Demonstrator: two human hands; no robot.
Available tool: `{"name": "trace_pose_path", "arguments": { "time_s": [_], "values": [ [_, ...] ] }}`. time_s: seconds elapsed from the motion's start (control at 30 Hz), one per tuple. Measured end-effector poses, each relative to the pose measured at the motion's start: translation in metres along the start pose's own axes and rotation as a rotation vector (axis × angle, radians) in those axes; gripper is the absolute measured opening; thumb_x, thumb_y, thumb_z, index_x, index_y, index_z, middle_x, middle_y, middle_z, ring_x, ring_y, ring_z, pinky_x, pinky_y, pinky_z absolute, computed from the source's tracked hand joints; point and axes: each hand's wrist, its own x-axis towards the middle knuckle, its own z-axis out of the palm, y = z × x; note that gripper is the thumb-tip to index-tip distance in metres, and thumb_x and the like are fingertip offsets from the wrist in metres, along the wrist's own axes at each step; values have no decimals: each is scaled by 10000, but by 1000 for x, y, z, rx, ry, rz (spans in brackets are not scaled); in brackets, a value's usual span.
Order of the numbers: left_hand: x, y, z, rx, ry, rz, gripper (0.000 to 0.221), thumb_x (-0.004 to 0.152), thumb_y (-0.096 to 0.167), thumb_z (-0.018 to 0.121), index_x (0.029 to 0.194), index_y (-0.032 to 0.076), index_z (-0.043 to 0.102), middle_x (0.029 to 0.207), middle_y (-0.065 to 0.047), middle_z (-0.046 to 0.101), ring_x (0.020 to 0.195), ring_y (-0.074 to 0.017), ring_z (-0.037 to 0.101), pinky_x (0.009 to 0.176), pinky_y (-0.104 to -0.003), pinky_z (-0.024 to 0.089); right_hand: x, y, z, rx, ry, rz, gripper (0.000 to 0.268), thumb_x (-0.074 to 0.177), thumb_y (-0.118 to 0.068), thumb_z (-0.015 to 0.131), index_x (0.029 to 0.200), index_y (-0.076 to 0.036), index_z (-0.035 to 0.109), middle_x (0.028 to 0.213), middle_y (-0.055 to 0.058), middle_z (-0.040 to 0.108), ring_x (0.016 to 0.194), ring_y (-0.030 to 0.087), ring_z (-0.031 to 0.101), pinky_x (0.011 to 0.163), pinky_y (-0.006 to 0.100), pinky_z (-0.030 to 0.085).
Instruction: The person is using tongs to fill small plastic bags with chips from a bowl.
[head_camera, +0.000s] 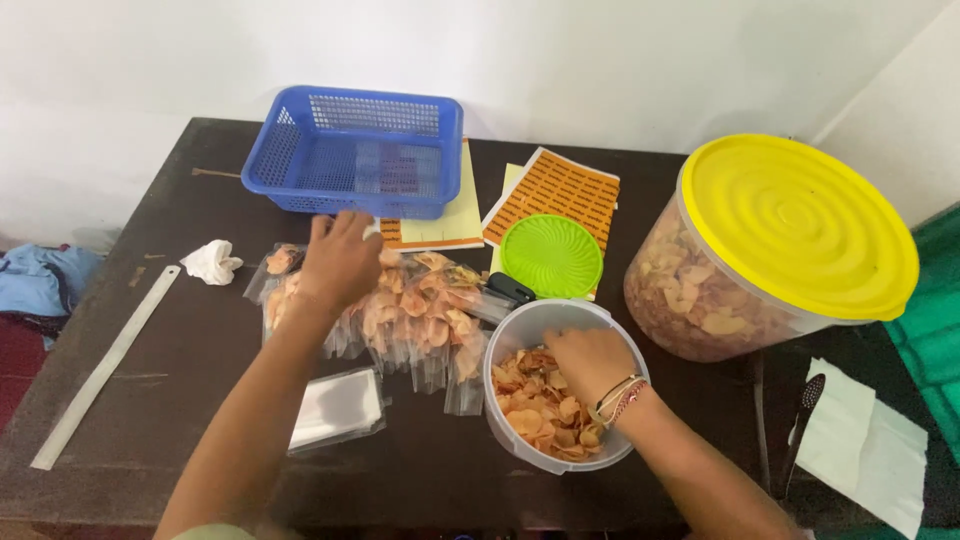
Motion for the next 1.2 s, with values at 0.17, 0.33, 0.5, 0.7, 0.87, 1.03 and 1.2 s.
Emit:
{"name": "trace_pose_path", "arguments": {
  "time_s": [0.17,0.33,0.5,0.7,0.87,1.03,1.2],
  "values": [
    [-18,11,34,-2,-121,-14,105,952,259,804,1024,202,754,1048,-44,814,1138,-241,757,1198,-564,410,-5,6,-7,117,-31,-31,422,1003,-125,763,1399,3,697,1215,243,814,1072,452,832,884,570,673],
    [-24,22,55,19,-132,-38,118,1013,180,778,1125,211,750,988,-28,842,1007,-230,806,1169,-580,424,4,13,6,142,-77,24,484,1008,-243,797,1420,-6,703,1245,245,824,1175,449,819,984,569,663],
    [-18,30,66,65,-19,-15,122,977,314,830,1059,233,791,985,-4,829,987,-192,781,1118,-517,474,10,14,11,105,-98,40,521,1000,-250,795,1467,-46,686,1259,218,831,1201,427,817,1008,551,668],
    [-14,35,-20,-98,-197,-87,417,1093,472,687,1389,187,758,1440,-85,739,1379,-266,686,1218,-540,446,-3,-5,-1,68,-45,81,449,958,-234,829,1385,-121,747,1140,183,853,1096,435,840,925,598,677],
    [-67,43,-63,-6,90,-46,525,953,444,794,1424,223,731,1334,-58,750,1273,-256,719,1073,-464,531,0,-5,6,74,-22,108,419,945,-248,847,1343,-143,771,1106,168,863,1058,425,850,893,596,678],
    [-152,36,-87,-146,-67,-31,532,927,433,798,1415,239,715,1250,-48,756,1209,-290,732,985,-458,544,6,-4,10,44,-9,102,423,947,-239,824,1359,-162,774,1064,152,868,1028,415,858,855,605,680],
    [-201,29,-134,-313,-554,-77,457,952,491,796,1317,218,765,1372,-31,744,1355,-237,692,1084,-422,552,-9,-23,-35,30,16,74,299,1016,-358,769,1125,-100,873,1022,169,886,1002,399,870,853,558,693]
  ]
}}
